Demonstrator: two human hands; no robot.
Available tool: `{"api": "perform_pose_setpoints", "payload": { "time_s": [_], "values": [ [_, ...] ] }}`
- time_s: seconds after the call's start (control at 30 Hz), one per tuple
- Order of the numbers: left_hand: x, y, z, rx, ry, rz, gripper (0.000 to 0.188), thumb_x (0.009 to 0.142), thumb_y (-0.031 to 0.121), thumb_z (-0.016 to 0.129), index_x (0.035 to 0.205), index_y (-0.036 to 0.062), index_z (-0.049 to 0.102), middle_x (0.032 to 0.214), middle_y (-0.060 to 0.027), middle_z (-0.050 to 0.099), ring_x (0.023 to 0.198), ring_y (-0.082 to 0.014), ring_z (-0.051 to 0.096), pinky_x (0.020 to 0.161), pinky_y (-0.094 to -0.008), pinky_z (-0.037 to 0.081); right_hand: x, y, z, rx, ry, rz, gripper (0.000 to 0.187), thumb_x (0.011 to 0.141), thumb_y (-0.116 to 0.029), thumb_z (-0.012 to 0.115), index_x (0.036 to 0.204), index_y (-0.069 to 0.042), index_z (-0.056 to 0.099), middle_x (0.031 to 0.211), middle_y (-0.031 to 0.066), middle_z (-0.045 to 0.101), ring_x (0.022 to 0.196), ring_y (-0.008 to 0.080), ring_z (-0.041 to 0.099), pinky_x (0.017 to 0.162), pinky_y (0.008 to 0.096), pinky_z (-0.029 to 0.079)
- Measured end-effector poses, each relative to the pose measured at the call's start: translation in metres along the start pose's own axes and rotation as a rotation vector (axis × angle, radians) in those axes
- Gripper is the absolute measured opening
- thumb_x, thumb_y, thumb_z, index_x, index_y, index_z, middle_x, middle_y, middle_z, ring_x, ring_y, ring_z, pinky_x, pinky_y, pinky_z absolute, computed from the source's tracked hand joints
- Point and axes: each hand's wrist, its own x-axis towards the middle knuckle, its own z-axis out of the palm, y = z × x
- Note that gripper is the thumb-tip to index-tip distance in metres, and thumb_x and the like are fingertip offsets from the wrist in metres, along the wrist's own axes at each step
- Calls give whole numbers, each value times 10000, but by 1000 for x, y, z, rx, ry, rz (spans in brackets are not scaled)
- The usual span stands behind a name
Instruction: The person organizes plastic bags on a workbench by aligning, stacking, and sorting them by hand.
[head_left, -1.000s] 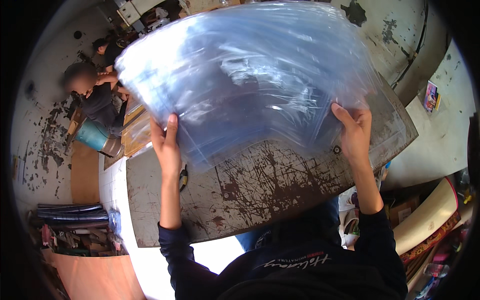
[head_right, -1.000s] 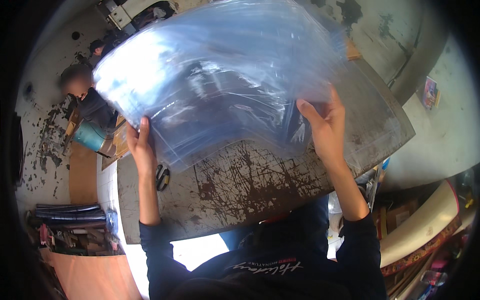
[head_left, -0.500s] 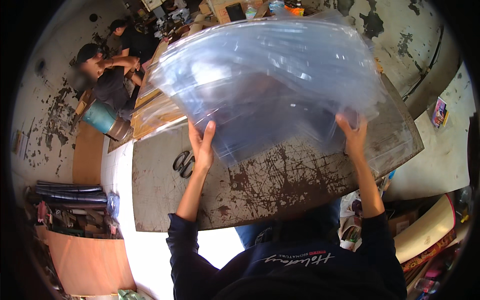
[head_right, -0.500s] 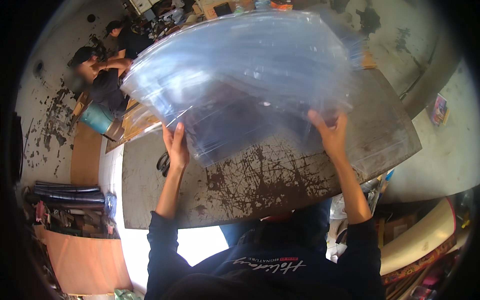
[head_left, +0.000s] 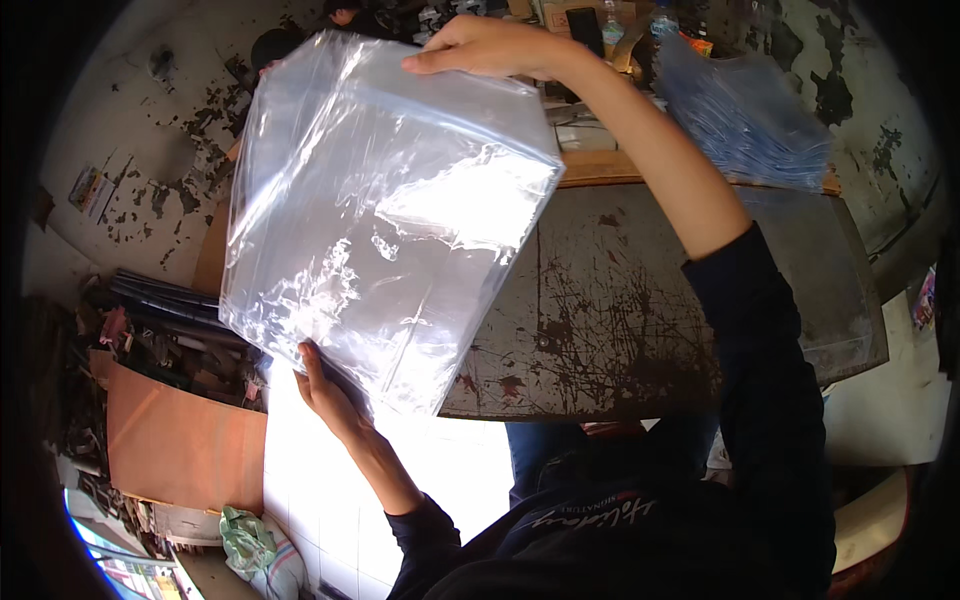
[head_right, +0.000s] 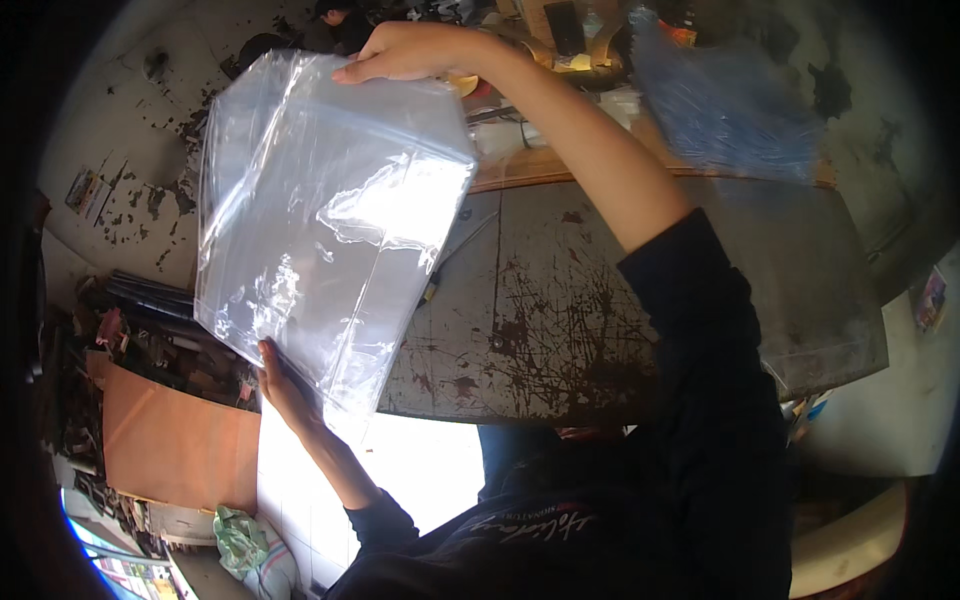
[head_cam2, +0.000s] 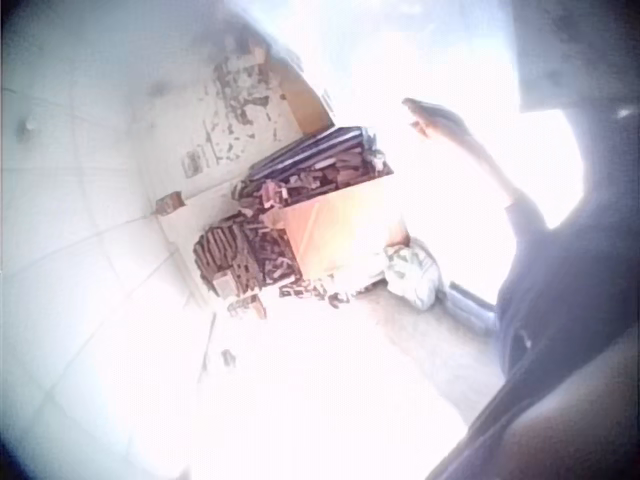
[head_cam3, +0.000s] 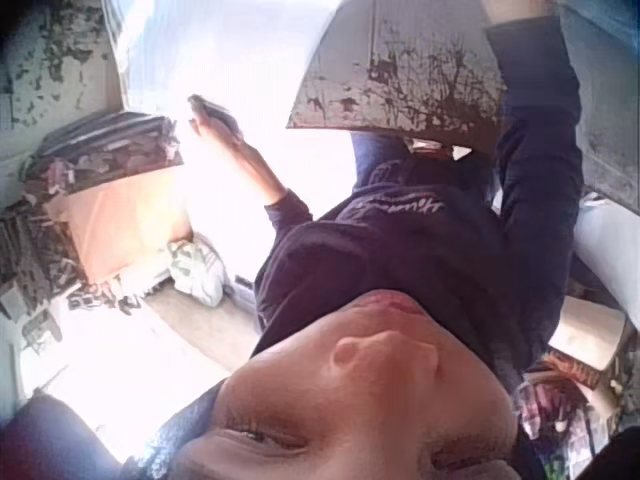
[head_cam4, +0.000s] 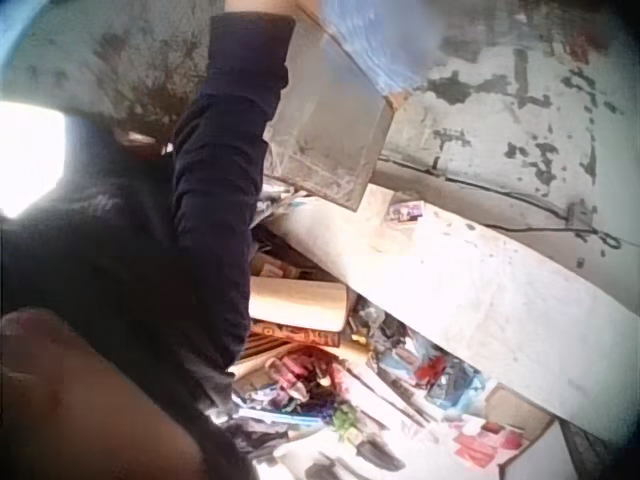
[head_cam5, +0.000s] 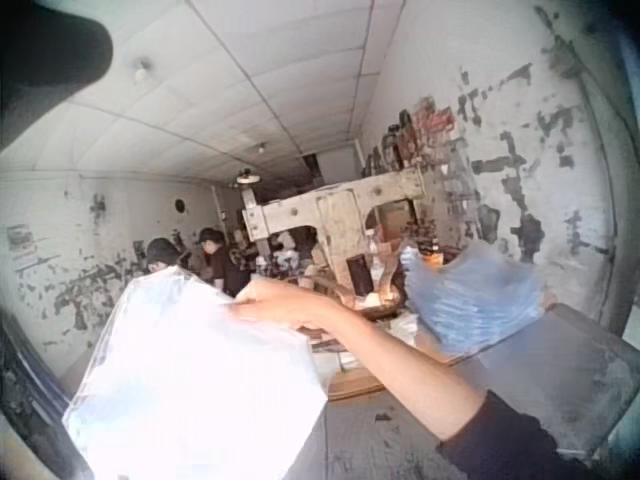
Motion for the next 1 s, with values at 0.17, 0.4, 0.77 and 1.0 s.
{"api": "perform_pose_setpoints", "payload": {
  "time_s": [0.17, 0.4, 0.77, 1.0],
  "values": [
    [-11, -51, -45, 149, 265, -224, 396, 934, 209, 498, 1234, -38, 420, 1194, -160, 518, 1112, -243, 503, 948, -355, 428, 13, 39, 90, -181, 23, 60, 350, 869, -374, 566, 907, -32, 630, 827, 122, 662, 803, 224, 645, 706, 331, 482],
    [0, -72, -47, -21, 170, -255, 385, 948, 161, 452, 1292, 25, 346, 1222, -164, 479, 1103, -261, 501, 955, -407, 440, -88, 84, 178, -152, -407, 140, 224, 806, -127, 636, 1002, -34, 581, 1058, 93, 549, 1069, 258, 495, 891, 378, 416],
    [17, -83, -70, -130, -35, -412, 400, 962, 212, 421, 1288, -8, 349, 1276, -158, 439, 1127, -289, 483, 954, -426, 414, -148, 82, 151, -136, -525, 75, 274, 743, 19, 588, 1007, -42, 546, 994, 104, 560, 925, 244, 562, 762, 392, 459],
    [-15, -41, -82, 163, 185, -162, 498, 919, 254, 449, 1332, 7, 322, 1331, -191, 386, 1255, -283, 369, 1050, -429, 304, -232, 55, 63, -264, -764, 369, 331, 721, 70, 571, 1011, -63, 486, 987, 86, 464, 942, 225, 494, 752, 394, 449]
  ]
}}
